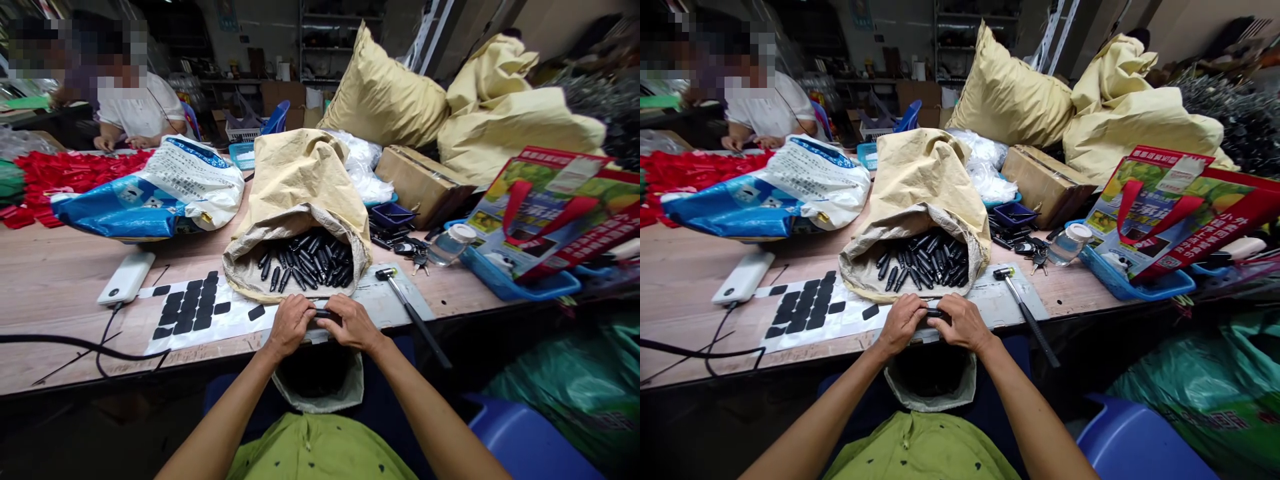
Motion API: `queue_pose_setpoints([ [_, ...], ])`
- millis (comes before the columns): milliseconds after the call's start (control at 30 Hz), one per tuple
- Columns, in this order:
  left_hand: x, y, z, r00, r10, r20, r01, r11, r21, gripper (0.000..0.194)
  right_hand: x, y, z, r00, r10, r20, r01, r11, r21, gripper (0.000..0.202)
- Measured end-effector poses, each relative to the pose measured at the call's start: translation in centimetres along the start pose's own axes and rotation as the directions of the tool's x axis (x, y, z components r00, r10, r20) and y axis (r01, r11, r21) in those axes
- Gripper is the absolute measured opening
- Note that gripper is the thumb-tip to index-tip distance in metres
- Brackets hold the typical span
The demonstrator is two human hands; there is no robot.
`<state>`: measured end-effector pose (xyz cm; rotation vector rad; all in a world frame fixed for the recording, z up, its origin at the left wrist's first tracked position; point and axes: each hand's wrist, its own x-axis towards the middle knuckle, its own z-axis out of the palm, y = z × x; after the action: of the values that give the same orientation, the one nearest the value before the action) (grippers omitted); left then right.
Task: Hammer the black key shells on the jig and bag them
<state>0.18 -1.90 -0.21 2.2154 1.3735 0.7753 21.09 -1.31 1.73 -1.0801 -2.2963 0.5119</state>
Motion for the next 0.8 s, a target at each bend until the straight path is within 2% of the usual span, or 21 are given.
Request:
queue_pose_setpoints([
  [200,-0.1,0.2,-0.2,1.0,-0.028,-0.008,0.028,0.998,-0.059,0.017,-0.1,0.7,-0.2,0.999,0.048,-0.015,-0.044,0.981,0.188,0.014],
  [300,-0.1,0.2,-0.2,0.999,-0.031,-0.012,0.03,0.997,-0.07,0.017,-0.3,0.7,-0.4,0.999,0.05,-0.017,-0.043,0.957,0.286,0.02],
  [367,-0.1,0.4,-0.3,0.999,-0.027,-0.027,0.025,0.997,-0.078,0.017,-0.3,0.8,-0.6,0.996,0.087,-0.029,-0.068,0.918,0.391,0.023],
  [467,-0.3,1.2,-0.7,1.0,0.008,-0.03,-0.01,0.998,-0.063,0.018,-0.3,1.3,-0.7,0.972,0.211,-0.104,-0.118,0.82,0.561,0.024],
  [533,-0.9,2.1,-0.9,0.998,0.06,0.0,-0.06,0.998,-0.028,0.018,-0.2,1.7,-0.6,0.95,0.276,-0.147,-0.126,0.769,0.627,0.023],
  [633,-2.7,3.8,-0.6,0.983,0.158,0.099,-0.162,0.986,0.033,0.018,-0.1,2.2,-0.3,0.944,0.281,-0.174,-0.116,0.773,0.624,0.014],
  [733,-5.2,4.8,0.7,0.952,0.226,0.209,-0.247,0.965,0.083,0.017,-0.1,2.3,-0.2,0.946,0.268,-0.183,-0.116,0.806,0.58,0.011],
  [800,-6.6,4.8,2.0,0.945,0.213,0.247,-0.251,0.959,0.134,0.013,-0.1,2.3,-0.1,0.946,0.272,-0.177,-0.127,0.812,0.57,0.012],
])
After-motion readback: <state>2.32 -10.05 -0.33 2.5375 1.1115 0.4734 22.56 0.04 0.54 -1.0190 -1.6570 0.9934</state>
